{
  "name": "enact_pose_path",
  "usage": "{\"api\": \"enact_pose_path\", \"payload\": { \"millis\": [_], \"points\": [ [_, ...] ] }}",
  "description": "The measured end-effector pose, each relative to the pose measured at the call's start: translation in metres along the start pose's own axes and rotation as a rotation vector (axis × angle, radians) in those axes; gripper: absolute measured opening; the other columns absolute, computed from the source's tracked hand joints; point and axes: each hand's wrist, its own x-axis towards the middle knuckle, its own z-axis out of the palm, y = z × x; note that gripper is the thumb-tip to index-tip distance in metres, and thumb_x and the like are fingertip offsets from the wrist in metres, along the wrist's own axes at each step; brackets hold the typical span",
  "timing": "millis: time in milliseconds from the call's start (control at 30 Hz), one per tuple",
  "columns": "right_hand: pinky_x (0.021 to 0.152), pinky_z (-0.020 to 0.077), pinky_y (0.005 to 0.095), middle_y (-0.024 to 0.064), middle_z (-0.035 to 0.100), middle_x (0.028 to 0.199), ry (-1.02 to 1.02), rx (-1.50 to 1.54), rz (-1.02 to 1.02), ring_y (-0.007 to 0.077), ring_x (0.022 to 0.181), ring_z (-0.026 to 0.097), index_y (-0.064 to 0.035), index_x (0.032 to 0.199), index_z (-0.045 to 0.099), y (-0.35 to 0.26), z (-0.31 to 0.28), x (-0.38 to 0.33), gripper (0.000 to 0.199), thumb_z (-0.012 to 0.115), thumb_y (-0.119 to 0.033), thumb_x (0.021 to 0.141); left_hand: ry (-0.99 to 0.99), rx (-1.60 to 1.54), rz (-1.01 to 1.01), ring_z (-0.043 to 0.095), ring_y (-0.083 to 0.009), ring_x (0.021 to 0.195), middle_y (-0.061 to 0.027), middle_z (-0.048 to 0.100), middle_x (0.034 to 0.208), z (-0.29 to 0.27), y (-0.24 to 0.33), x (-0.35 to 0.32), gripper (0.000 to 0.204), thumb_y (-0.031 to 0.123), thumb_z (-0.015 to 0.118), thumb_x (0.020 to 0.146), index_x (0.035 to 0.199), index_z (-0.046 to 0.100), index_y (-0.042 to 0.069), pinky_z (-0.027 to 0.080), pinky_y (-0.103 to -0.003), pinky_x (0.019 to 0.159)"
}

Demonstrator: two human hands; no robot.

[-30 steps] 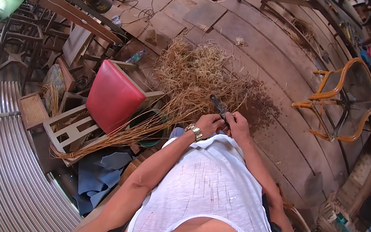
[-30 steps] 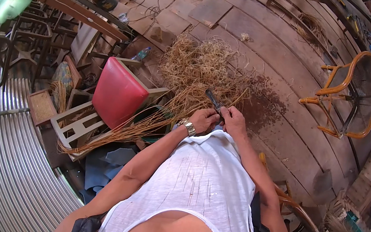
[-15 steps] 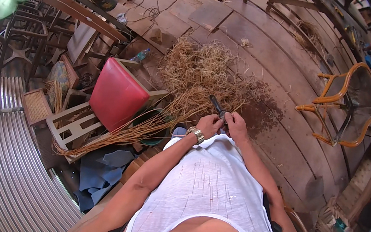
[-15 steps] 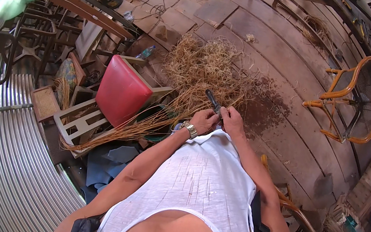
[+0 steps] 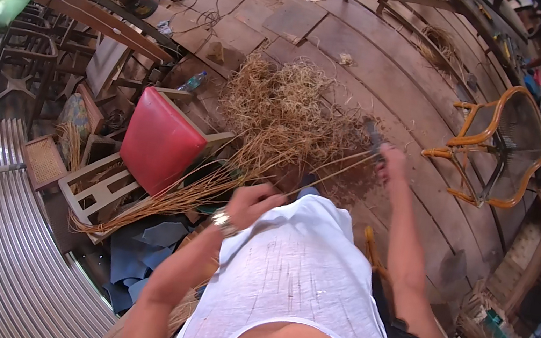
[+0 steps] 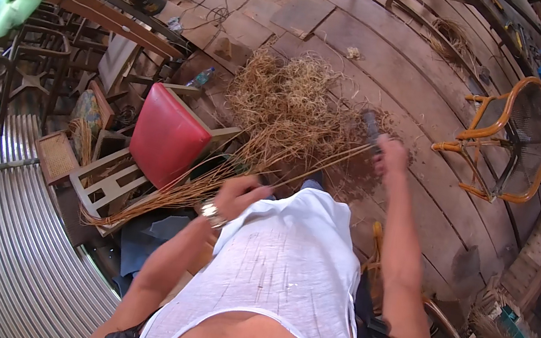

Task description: The person stands in a workshop and repeatedly strips thin fibers from a bundle of dried plant material using a handheld tool. They pull the fibers through the tool to separate them, then place the processed strands onto a wooden board to the left. The person continues this repetitive stripping and stacking process throughout the clip.

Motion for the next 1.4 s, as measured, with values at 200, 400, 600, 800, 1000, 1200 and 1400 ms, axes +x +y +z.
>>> {"api": "enact_pose_path", "payload": {
  "millis": [200,400,600,800,1000,1200,1400],
  "points": [
    [0.030,0.0310,0.0245,0.0034,0.052,0.053,0.112,-0.135,-0.201,0.0090,0.035,0.043,-0.0079,0.079,0.053,-0.024,-0.020,0.006,0.035,0.061,-0.040,0.091,-0.127,0.264,-0.171,0.058,-0.0199,0.074,-0.0101,0.062,0.079,-0.071,-0.065,-0.037,0.039,0.040,0.065,0.088,0.093,0.063,0.002,0.046,-0.034,0.066],
    [0.033,0.0344,0.0270,0.0049,0.054,0.053,-0.075,-0.198,-0.197,0.0112,0.037,0.047,-0.0058,0.074,0.053,-0.001,0.088,-0.047,0.035,0.063,-0.035,0.090,-0.075,0.394,-0.140,0.050,-0.0346,0.122,-0.0246,0.051,0.133,-0.059,-0.037,0.044,0.084,0.060,0.064,0.079,0.132,0.048,-0.003,0.040,-0.042,0.102],
    [0.039,0.0410,0.0301,0.0057,0.055,0.053,-0.138,-0.330,-0.297,0.0140,0.041,0.053,-0.0035,0.071,0.056,0.046,0.137,-0.062,0.037,0.063,-0.034,0.089,-0.235,-0.108,-0.340,0.059,-0.0146,0.061,-0.0091,0.066,0.087,0.050,-0.054,0.109,0.051,0.050,0.060,0.089,0.099,0.063,0.000,0.049,-0.030,0.058],
    [0.035,0.0366,0.0279,0.0052,0.055,0.054,-0.186,-0.274,-0.104,0.0118,0.039,0.049,-0.0057,0.076,0.058,0.047,0.126,-0.071,0.032,0.063,-0.034,0.089,0.016,0.118,-0.070,0.052,-0.0155,0.054,-0.0082,0.058,0.061,0.075,-0.057,0.094,0.039,0.039,0.059,0.090,0.076,0.061,0.003,0.043,-0.032,0.052],
    [0.032,0.0307,0.0245,0.0049,0.051,0.057,0.031,-0.018,0.005,0.0096,0.037,0.040,-0.0106,0.086,0.053,0.010,0.004,-0.021,0.029,0.064,-0.037,0.087,-0.139,0.161,0.149,0.041,-0.0181,0.050,-0.0128,0.044,0.058,-0.021,0.011,-0.014,0.035,0.029,0.059,0.091,0.073,0.055,-0.001,0.037,-0.034,0.050],
    [0.033,0.0311,0.0225,0.0028,0.052,0.059,0.206,0.014,-0.141,0.0093,0.039,0.043,-0.0093,0.081,0.050,-0.014,-0.145,0.013,0.034,0.055,-0.040,0.094,0.235,0.243,-0.269,0.056,-0.0129,0.064,-0.0054,0.062,0.068,-0.162,-0.036,-0.124,0.022,0.019,0.059,0.093,0.079,0.065,0.002,0.045,-0.030,0.060],
    [0.032,0.0354,0.0251,0.0042,0.056,0.055,0.043,-0.465,-0.253,0.0115,0.037,0.051,-0.0066,0.083,0.057,-0.019,-0.047,-0.017,0.031,0.058,-0.036,0.093,0.074,0.656,-0.282,0.064,-0.0321,0.075,-0.0178,0.066,0.081,-0.145,-0.096,-0.059,0.028,0.027,0.054,0.094,0.101,0.064,0.003,0.049,-0.040,0.068]
  ]
}}
